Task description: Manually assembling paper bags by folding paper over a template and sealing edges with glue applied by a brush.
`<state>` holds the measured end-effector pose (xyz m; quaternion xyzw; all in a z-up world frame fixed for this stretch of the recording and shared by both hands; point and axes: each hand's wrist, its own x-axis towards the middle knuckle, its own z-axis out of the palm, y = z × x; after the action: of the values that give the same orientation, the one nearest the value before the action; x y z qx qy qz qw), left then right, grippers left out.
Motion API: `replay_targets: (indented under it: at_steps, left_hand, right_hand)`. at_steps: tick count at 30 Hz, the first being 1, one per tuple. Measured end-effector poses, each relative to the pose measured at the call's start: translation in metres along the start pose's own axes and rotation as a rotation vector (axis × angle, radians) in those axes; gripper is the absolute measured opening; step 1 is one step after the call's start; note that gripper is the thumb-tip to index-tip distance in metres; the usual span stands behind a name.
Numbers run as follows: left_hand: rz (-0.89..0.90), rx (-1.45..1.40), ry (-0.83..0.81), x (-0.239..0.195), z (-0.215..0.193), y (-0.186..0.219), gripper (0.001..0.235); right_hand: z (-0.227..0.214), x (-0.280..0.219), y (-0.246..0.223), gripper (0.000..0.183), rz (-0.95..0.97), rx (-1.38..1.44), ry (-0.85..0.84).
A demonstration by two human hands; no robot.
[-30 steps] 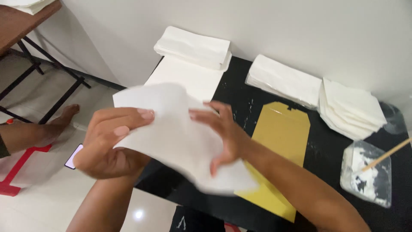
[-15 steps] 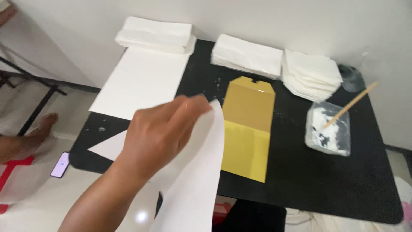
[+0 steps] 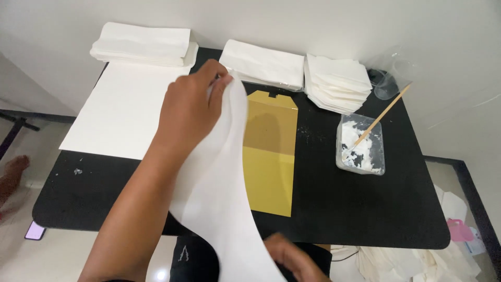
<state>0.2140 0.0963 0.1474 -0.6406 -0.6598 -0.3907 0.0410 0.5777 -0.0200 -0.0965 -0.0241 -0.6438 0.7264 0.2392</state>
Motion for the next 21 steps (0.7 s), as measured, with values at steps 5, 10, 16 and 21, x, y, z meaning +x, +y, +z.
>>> replay_targets:
  at_steps: [5,10,16,21]
  left_hand:
    - [-0.138,-0.162,0.061,0.031,0.013,-0.014,0.013]
    - [-0.290,-0.205,0.059,0.052,0.022,-0.017,0.017]
    - [-0.287,-0.235,0.161,0.057,0.036,-0.045,0.014]
    - [-0.299,-0.326,0.336,0.037,0.040,-0.085,0.014]
  right_hand:
    - [-0.035,0.091,-0.062,0.142,0.045,-0.062,0.180]
    - [-0.040,0.113,-0.059,0.125,0.164,-0.001,0.445]
    - [-0.080,0.171,-0.092,0.066,0.320,-0.243,0.913]
    - [-0.137,0.205,-0.144,0.049,0.486,-0.498,1.115]
